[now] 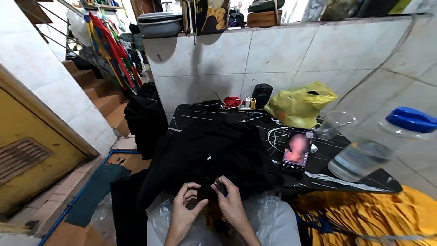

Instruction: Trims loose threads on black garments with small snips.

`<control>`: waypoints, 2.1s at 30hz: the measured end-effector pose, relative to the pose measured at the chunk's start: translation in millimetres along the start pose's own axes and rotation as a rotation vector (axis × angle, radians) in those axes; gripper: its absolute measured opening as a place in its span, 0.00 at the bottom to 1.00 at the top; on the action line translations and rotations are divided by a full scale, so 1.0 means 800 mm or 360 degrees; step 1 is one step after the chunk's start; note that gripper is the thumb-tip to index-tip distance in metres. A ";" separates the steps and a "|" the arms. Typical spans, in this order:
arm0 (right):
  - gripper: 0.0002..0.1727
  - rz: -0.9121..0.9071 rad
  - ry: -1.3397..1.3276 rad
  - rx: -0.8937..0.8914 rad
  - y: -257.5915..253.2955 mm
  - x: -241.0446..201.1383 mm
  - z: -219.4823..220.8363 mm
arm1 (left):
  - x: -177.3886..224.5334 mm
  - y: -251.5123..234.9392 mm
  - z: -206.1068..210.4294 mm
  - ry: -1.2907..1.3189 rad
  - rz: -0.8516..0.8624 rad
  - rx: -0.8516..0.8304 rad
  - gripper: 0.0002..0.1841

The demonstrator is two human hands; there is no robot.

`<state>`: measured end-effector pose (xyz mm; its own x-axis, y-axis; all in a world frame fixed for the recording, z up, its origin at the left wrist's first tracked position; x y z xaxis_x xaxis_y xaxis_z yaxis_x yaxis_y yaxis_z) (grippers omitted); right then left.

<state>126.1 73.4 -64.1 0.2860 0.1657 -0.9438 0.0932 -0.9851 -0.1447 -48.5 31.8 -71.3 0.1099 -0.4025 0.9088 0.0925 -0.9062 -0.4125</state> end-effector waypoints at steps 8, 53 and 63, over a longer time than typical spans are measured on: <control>0.17 0.0001 0.0214 -0.0398 0.003 0.027 -0.005 | -0.011 -0.002 0.003 -0.0089 -0.0043 0.0025 0.32; 0.25 -0.0239 0.0395 0.0465 -0.039 0.027 -0.115 | 0.018 -0.123 0.112 -0.1025 0.0889 -0.0243 0.07; 0.22 -0.0431 0.0978 0.0355 -0.048 -0.009 -0.063 | 0.017 -0.127 0.089 -0.0604 0.0512 -0.0368 0.08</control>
<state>168.9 112.3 -36.8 0.7730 0.3380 -0.5368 0.0586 -0.8806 -0.4702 13.8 127.6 -21.6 0.4498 -0.6280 0.6350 -0.2199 -0.7670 -0.6028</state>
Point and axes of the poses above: each hand's wrist, its own y-axis away from the middle knuckle, its own z-axis out of the palm, x = y × z, the point moved 7 cm from there along -y, towards the middle knuckle, and after that the axes turned 6 degrees about z, right-handed, at the moved point
